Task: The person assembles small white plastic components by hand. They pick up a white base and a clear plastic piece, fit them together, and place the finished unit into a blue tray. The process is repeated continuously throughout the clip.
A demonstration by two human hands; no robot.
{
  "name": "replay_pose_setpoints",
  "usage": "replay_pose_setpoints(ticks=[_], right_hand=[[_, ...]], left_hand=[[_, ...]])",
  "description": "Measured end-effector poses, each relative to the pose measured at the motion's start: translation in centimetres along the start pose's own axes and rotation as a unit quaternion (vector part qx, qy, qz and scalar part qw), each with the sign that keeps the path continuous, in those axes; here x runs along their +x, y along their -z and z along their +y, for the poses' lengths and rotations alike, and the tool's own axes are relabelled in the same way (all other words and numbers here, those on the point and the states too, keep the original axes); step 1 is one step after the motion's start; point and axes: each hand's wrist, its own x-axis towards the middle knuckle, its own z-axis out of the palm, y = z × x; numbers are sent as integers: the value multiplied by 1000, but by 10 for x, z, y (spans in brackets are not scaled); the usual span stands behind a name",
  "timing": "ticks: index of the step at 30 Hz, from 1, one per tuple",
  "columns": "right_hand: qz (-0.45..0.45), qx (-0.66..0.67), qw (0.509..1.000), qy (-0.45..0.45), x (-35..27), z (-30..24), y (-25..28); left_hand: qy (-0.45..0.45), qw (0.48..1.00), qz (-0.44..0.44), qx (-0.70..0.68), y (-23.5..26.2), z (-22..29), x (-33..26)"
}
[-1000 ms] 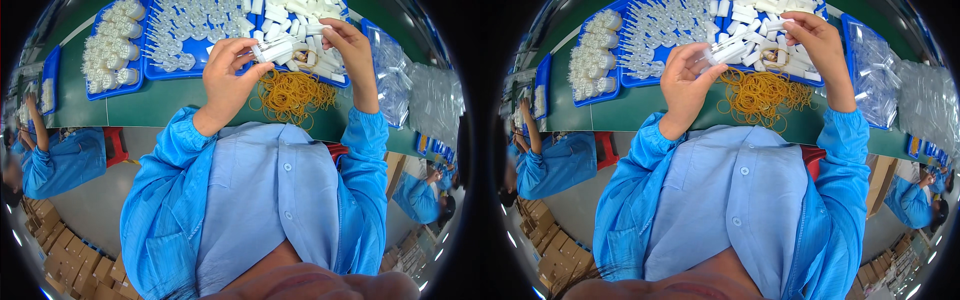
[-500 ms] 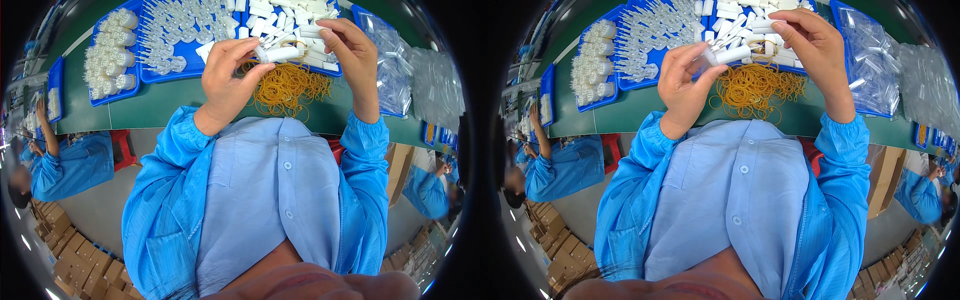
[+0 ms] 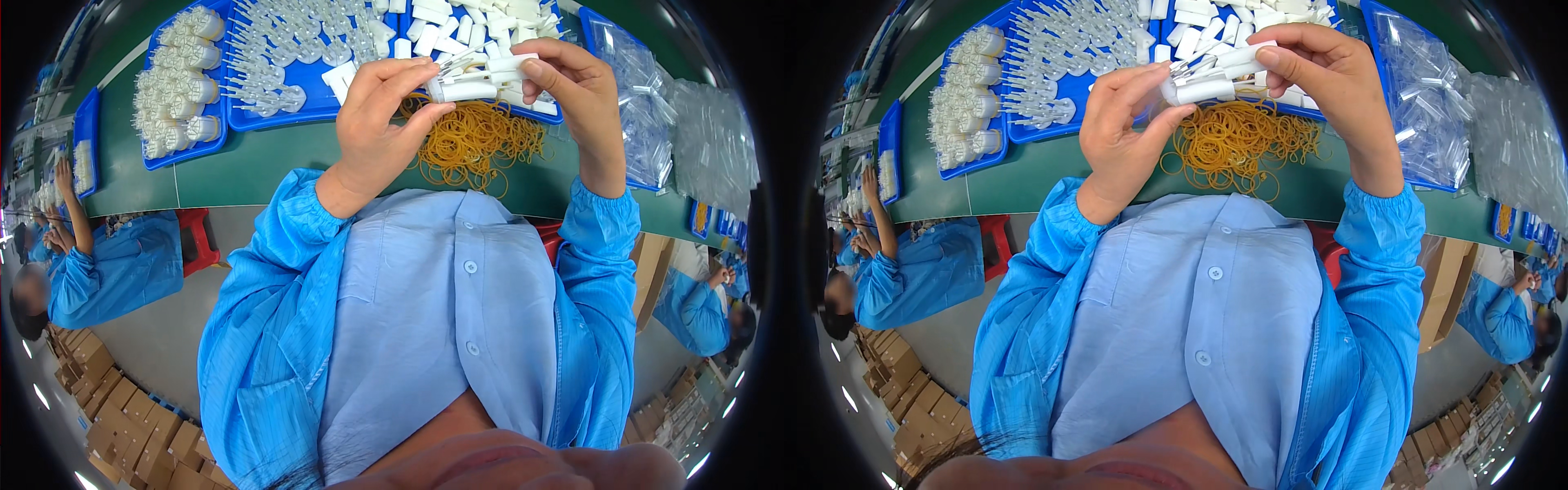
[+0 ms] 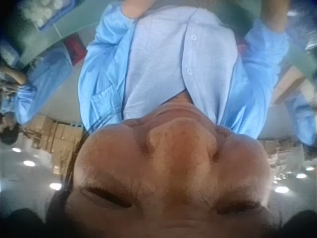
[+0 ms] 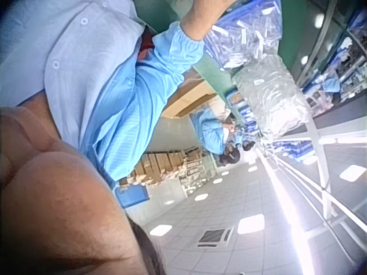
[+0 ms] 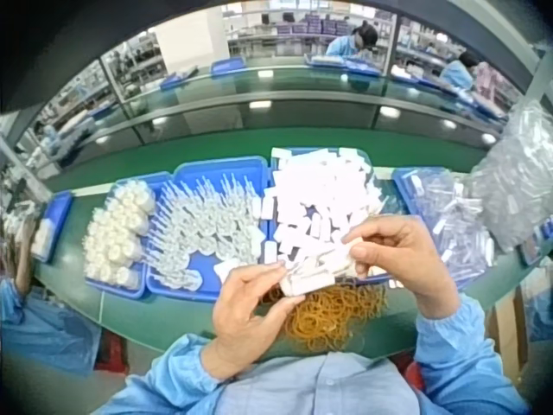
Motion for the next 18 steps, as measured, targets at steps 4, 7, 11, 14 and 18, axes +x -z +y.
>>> replay_pose_setpoints(ticks=[4, 7, 11, 14, 18], right_hand=[[-4, 0, 1000, -9, 3, 1, -1], [-6, -4, 1000, -16, 2, -1, -6], [-9, -36, 999, -27, 3, 3, -14], [-3, -8, 999, -52, 2, 5, -19], [-6, 68, 997, -42, 2, 8, -17]], left_hand=[[16, 1000, 10, 17, 1, 1, 0], [6, 1000, 8, 16, 2, 0, 0], [-22, 1000, 0, 8, 0, -3, 2], [-21, 1000, -2, 7, 1, -2, 3], [-6, 1000, 2, 2, 1, -4, 1]])
